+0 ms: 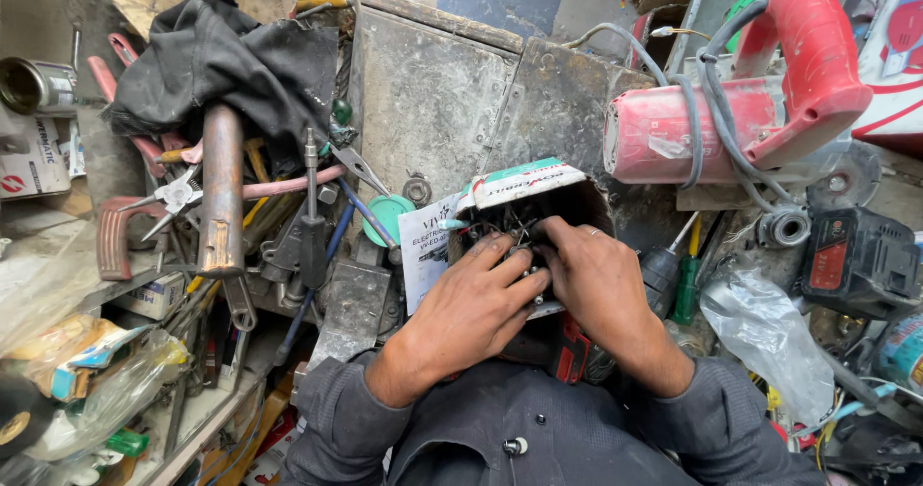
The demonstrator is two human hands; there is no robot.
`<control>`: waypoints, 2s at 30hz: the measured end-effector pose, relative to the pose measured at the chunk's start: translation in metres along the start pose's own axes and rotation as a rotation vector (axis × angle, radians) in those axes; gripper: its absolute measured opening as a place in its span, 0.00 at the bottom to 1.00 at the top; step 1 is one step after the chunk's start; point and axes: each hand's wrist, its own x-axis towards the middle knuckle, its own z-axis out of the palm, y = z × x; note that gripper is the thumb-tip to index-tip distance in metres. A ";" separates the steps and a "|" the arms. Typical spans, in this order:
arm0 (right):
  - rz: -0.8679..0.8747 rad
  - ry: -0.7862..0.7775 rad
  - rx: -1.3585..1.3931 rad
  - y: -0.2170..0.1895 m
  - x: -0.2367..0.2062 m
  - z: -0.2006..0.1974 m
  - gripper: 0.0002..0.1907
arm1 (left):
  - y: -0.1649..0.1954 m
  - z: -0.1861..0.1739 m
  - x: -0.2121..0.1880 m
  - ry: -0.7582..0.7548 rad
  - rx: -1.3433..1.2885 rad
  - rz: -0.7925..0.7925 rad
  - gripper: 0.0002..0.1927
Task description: The person handles a cordless impact driver at a cluttered workbench, turning it over and removing its battery pack. They then pick through a box of screws and fasteners, lifting handfuls and sorting through them by hand.
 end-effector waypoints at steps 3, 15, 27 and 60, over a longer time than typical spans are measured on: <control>0.046 0.029 0.014 -0.004 0.001 -0.002 0.09 | -0.001 0.001 -0.001 0.013 0.000 0.007 0.20; 0.196 0.347 0.623 0.011 -0.039 -0.009 0.16 | -0.005 0.005 -0.002 0.054 0.023 0.053 0.24; -0.134 0.621 0.541 -0.009 -0.115 -0.018 0.39 | 0.023 0.007 -0.004 0.338 -0.462 0.202 0.16; 0.210 0.331 1.011 0.025 -0.157 0.027 0.39 | -0.008 0.024 0.008 0.541 0.270 0.261 0.12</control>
